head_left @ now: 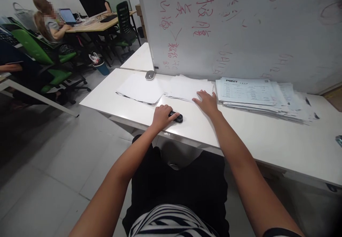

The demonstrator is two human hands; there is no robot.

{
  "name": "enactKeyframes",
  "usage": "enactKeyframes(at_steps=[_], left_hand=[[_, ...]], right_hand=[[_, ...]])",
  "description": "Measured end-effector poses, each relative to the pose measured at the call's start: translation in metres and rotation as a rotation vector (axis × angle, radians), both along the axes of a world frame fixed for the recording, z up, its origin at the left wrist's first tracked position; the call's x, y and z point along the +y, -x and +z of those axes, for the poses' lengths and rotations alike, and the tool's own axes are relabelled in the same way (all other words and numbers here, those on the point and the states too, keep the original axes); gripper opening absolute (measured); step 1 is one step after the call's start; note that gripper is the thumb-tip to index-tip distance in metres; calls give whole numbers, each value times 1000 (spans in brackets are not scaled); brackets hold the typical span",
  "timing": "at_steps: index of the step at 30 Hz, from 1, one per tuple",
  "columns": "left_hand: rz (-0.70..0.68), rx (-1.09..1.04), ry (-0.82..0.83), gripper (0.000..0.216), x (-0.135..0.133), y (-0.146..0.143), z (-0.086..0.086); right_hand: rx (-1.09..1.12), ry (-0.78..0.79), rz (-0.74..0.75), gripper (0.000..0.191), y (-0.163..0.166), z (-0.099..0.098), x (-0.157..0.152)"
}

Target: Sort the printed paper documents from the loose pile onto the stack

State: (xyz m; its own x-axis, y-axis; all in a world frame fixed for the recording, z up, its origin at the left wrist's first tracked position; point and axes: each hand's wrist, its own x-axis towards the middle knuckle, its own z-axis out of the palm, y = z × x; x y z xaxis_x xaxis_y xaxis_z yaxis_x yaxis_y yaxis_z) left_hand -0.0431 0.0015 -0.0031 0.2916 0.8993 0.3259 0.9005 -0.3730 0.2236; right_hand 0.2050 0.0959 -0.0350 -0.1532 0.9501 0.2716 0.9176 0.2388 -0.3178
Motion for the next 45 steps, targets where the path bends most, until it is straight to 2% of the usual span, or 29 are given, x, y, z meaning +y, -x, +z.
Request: enactKeyframes(at_steps=[9, 16, 24, 28, 31, 37, 45], left_hand=[[9, 8, 1, 45, 1, -1, -1], [21, 9, 30, 43, 0, -1, 0], [18, 18, 28, 44, 0, -2, 2], [17, 30, 19, 43, 0, -2, 1], [19, 32, 14, 43, 0, -2, 1], [21, 23, 37, 42, 0, -2, 2], [30, 18, 41, 43, 1, -2, 1]], right_hand=[[-99, -97, 56, 37, 4, 5, -4], [-27, -122, 42, 35, 6, 3, -7], [-1, -134, -125, 34, 10, 7, -7], [1, -133, -152, 37, 12, 9, -8], [43, -193, -161, 44, 12, 8, -8], [-55, -176, -109, 51, 13, 7, -8], [-172, -137, -4, 43, 9, 12, -15]])
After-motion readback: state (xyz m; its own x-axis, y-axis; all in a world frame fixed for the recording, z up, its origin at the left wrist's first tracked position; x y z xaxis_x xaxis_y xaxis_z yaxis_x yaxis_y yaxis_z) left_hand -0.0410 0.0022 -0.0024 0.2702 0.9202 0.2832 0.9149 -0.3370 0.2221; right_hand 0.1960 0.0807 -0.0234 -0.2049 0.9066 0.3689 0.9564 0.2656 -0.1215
